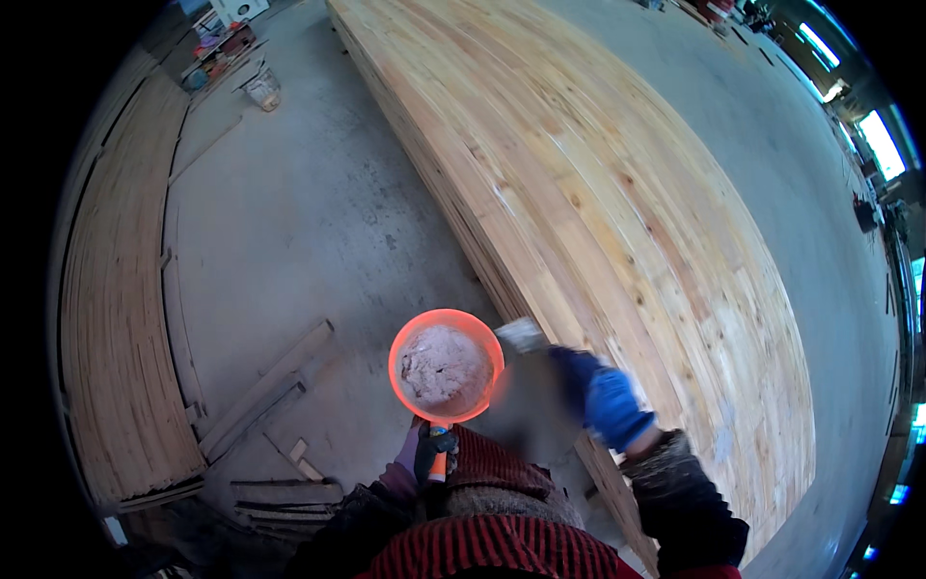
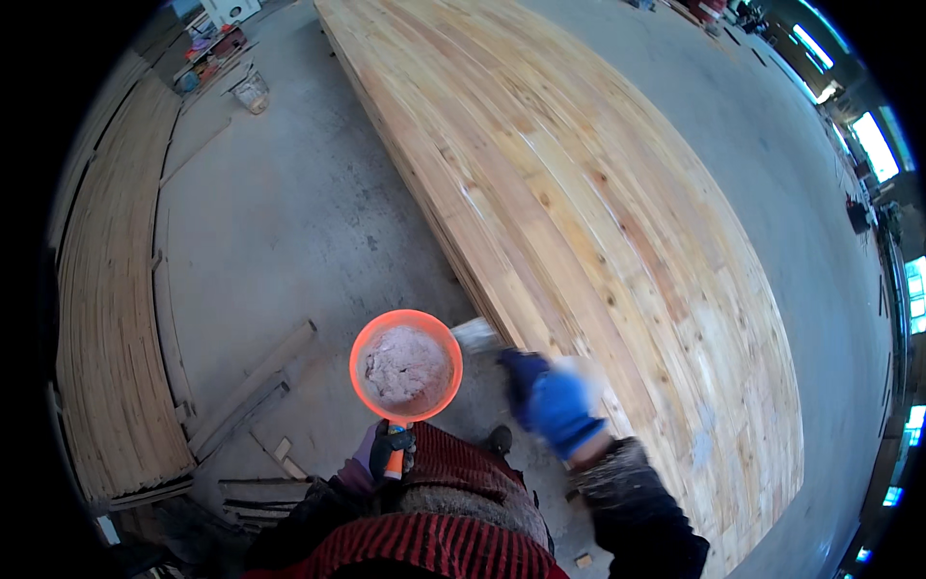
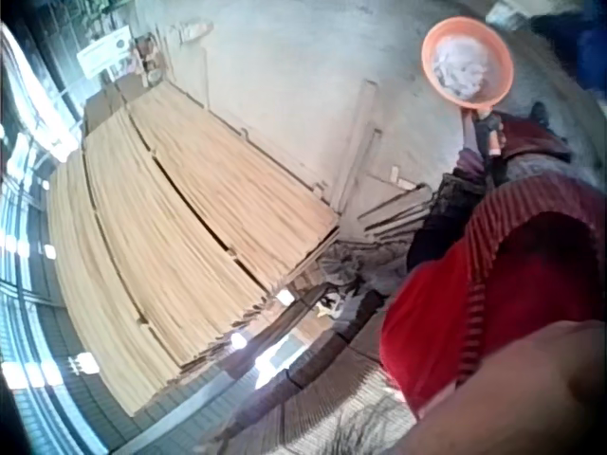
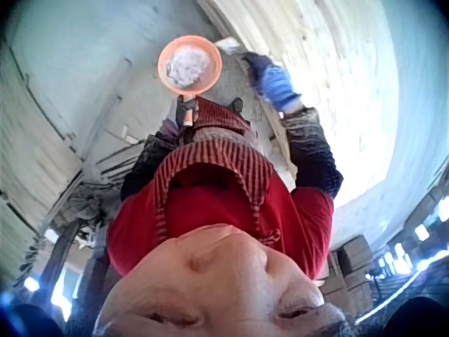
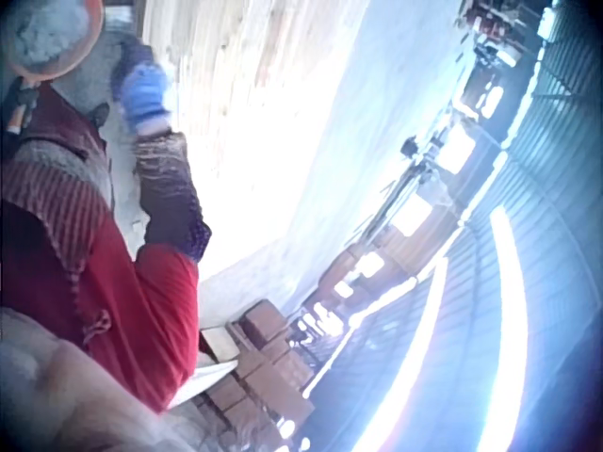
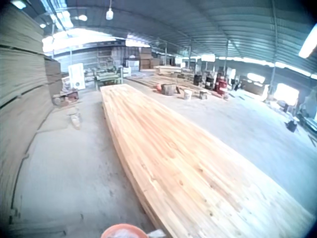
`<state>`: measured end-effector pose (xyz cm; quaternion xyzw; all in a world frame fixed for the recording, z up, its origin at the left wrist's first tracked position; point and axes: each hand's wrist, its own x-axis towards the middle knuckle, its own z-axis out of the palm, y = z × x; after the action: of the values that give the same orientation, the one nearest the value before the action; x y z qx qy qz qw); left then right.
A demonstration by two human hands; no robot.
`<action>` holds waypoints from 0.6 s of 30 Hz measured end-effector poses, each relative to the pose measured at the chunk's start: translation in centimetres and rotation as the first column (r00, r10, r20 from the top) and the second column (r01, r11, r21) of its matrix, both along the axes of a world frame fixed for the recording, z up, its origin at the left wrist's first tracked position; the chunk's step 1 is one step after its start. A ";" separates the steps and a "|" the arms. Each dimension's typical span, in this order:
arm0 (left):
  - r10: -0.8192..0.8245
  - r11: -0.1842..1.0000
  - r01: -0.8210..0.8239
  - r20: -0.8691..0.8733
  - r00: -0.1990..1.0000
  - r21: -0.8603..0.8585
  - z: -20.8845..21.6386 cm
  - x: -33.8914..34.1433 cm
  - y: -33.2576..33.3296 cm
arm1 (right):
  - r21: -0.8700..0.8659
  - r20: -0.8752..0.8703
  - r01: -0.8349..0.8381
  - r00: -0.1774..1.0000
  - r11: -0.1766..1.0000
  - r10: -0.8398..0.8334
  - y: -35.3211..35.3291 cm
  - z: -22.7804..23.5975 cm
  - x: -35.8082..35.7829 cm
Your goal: The person uses a putty knife to scoop a white filler from an orange bowl and applies it to gaps and knots on a large wooden panel. They repeatedly spread the filler across the surface, occasionally dipping the tool back into the bowl to reload. The person moves along the panel to cover different areas, smoothing the filler into the wood grain.
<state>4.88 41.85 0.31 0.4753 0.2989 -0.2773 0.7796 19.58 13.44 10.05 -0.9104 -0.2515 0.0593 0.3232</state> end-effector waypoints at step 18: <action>0.285 0.958 -0.278 0.130 0.950 -0.068 -3.7 34.5 49.5 | 0.180 -0.105 0.145 0.986 0.973 -0.128 46.4 -1.2 35.7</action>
<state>39.42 91.38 -3.42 0.4266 0.3021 -0.1370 0.8414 55.24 59.79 8.85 -0.8874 -0.1774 0.0553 0.4218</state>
